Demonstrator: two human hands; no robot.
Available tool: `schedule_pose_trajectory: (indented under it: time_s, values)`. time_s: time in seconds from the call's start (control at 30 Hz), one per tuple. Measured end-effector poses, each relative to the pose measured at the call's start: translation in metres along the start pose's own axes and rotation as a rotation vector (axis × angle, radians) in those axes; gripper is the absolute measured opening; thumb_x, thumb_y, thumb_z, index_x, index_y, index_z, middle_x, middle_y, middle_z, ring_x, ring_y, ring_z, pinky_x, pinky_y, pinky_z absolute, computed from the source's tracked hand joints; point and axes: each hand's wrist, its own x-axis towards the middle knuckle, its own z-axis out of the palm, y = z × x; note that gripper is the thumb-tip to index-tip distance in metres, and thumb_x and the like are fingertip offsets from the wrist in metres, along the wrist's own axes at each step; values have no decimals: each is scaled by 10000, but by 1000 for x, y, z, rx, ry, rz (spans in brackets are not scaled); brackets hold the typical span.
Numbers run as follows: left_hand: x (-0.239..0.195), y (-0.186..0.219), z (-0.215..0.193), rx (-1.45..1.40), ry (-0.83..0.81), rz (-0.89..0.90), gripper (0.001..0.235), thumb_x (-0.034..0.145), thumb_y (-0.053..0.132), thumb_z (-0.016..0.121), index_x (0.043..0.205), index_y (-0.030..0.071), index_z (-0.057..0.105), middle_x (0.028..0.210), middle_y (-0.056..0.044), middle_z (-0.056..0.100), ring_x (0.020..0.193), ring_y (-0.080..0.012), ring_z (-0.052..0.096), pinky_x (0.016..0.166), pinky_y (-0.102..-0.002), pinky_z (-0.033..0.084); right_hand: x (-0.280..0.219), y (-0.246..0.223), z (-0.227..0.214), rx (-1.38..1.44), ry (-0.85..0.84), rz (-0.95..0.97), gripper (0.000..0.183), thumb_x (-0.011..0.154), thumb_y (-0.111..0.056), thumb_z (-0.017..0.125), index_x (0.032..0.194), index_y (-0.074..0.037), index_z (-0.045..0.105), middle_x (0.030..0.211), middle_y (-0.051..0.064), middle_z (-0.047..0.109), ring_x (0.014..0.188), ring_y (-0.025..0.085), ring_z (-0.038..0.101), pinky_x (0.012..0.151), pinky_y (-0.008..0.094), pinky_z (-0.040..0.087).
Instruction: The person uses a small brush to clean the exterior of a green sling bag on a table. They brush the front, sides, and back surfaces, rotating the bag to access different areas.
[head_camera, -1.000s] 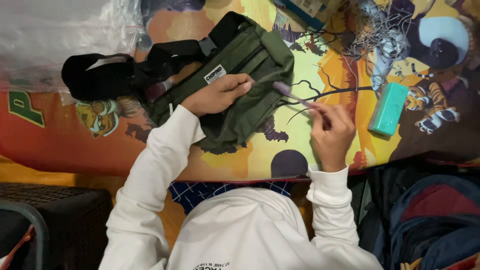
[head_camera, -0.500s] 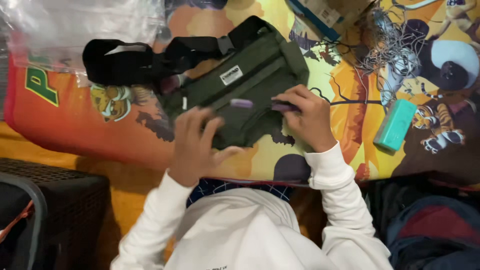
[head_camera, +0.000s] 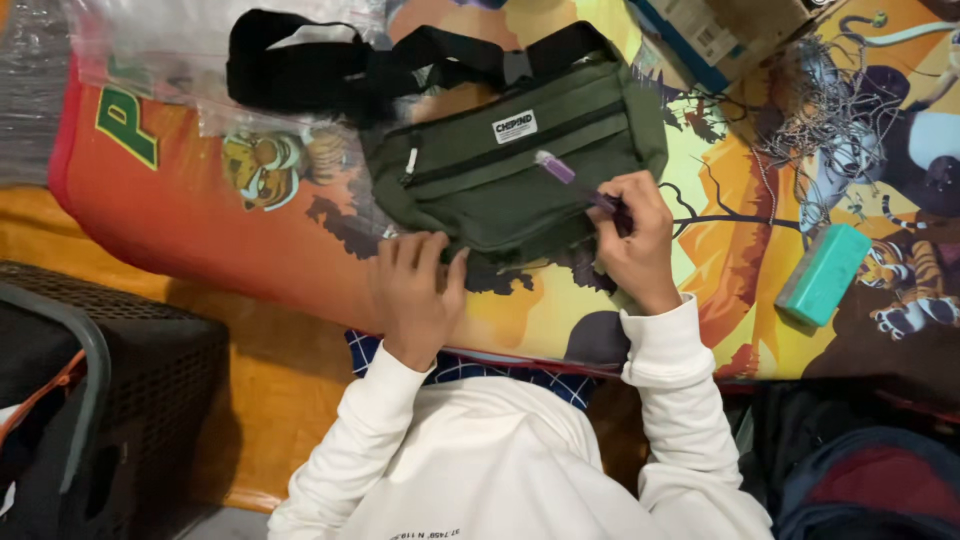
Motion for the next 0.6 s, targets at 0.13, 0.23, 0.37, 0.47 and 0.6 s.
schedule_pose_trajectory:
  time_s: [0.13, 0.23, 0.37, 0.47, 0.6]
  values:
    - [-9, -7, 2, -50, 31, 13, 110, 876, 181, 797, 909, 146, 699, 951, -24, 655, 893, -273, 645, 735, -399, 443, -2, 4, 4, -61, 49, 33, 147, 900, 42, 799, 973, -26, 691, 942, 108, 611, 780, 294, 623, 663, 356, 476]
    - [-12, -12, 0, -143, 97, 51, 122, 846, 106, 789, 891, 120, 677, 913, -46, 631, 870, -301, 626, 763, -405, 453, -1, 3, 3, -59, 64, 42, 157, 881, 64, 809, 958, -29, 709, 961, 115, 616, 773, 281, 617, 667, 356, 476]
    - [-8, -18, -11, -357, 69, 6, 215, 784, 144, 883, 893, 92, 705, 952, -70, 615, 898, -321, 608, 784, -392, 511, 2, -34, -4, -161, 40, -38, 258, 862, 101, 789, 1059, -36, 693, 1123, 168, 595, 881, 377, 671, 730, 431, 563]
    - [5, -21, -19, -337, 87, 43, 227, 866, 243, 854, 1023, 118, 749, 1048, -80, 641, 977, -333, 612, 861, -426, 517, -6, -57, -3, -304, 10, -148, 425, 816, 16, 833, 1194, -121, 698, 1376, 191, 533, 972, 432, 701, 748, 498, 608]
    - [16, -35, -26, -259, 37, 249, 190, 988, 237, 717, 1141, 151, 788, 1117, -47, 734, 1080, -313, 659, 968, -400, 475, -17, -79, 14, -222, -88, -322, 386, 805, -268, 881, 1176, -262, 776, 1433, 100, 616, 1096, 351, 721, 851, 433, 590]
